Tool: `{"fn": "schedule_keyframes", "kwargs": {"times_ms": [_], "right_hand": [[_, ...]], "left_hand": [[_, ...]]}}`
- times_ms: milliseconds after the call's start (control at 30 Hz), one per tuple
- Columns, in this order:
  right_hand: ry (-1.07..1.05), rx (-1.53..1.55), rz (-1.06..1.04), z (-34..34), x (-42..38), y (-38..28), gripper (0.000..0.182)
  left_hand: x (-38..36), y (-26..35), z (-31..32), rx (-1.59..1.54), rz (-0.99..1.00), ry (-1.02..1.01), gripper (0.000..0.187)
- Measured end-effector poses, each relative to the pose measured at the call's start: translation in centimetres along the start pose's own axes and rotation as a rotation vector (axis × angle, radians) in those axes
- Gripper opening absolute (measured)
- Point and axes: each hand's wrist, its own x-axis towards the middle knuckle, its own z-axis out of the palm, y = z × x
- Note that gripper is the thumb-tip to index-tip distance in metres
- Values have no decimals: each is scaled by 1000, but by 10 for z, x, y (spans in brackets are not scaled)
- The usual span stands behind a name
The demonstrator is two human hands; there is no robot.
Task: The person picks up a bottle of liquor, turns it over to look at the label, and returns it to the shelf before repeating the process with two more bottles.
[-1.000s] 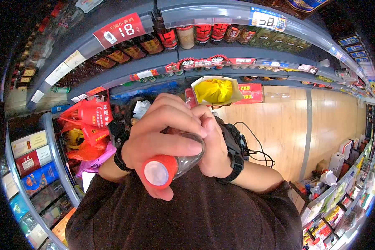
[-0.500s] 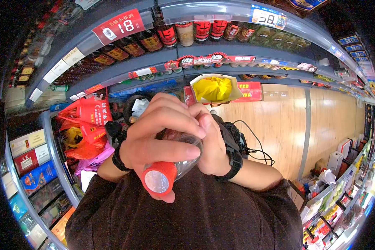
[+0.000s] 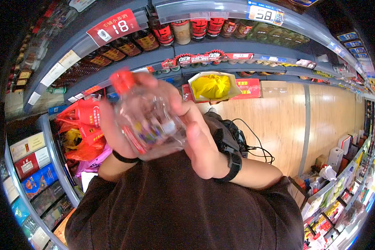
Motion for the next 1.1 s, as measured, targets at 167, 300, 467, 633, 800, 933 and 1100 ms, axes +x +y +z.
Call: {"fn": "schedule_keyframes", "kwargs": {"times_ms": [167, 300, 467, 633, 800, 933, 1100], "right_hand": [[-228, -88, 38, -23, 4, 3, 47], [-143, -144, 44, -19, 4, 0, 41], [-193, -197, 8, -23, 7, -3, 40], [-79, -246, -140, -20, 11, -1, 46], [-73, -643, -280, -7, 13, -1, 95], [8, -255, -70, 2, 18, 0, 99], [-57, 194, 155, -8, 15, -12, 82]], "left_hand": [[8, 10, -11, -423, -149, 152, 77], [11, 9, -8, -475, -149, 141, 74], [14, 9, -12, -431, -114, 99, 74], [15, 9, -11, -328, -71, 119, 69], [17, 1, -6, 241, -137, 342, 51], [18, 4, 3, 497, -179, 340, 52], [12, 20, 4, 492, -284, 266, 72]]}}
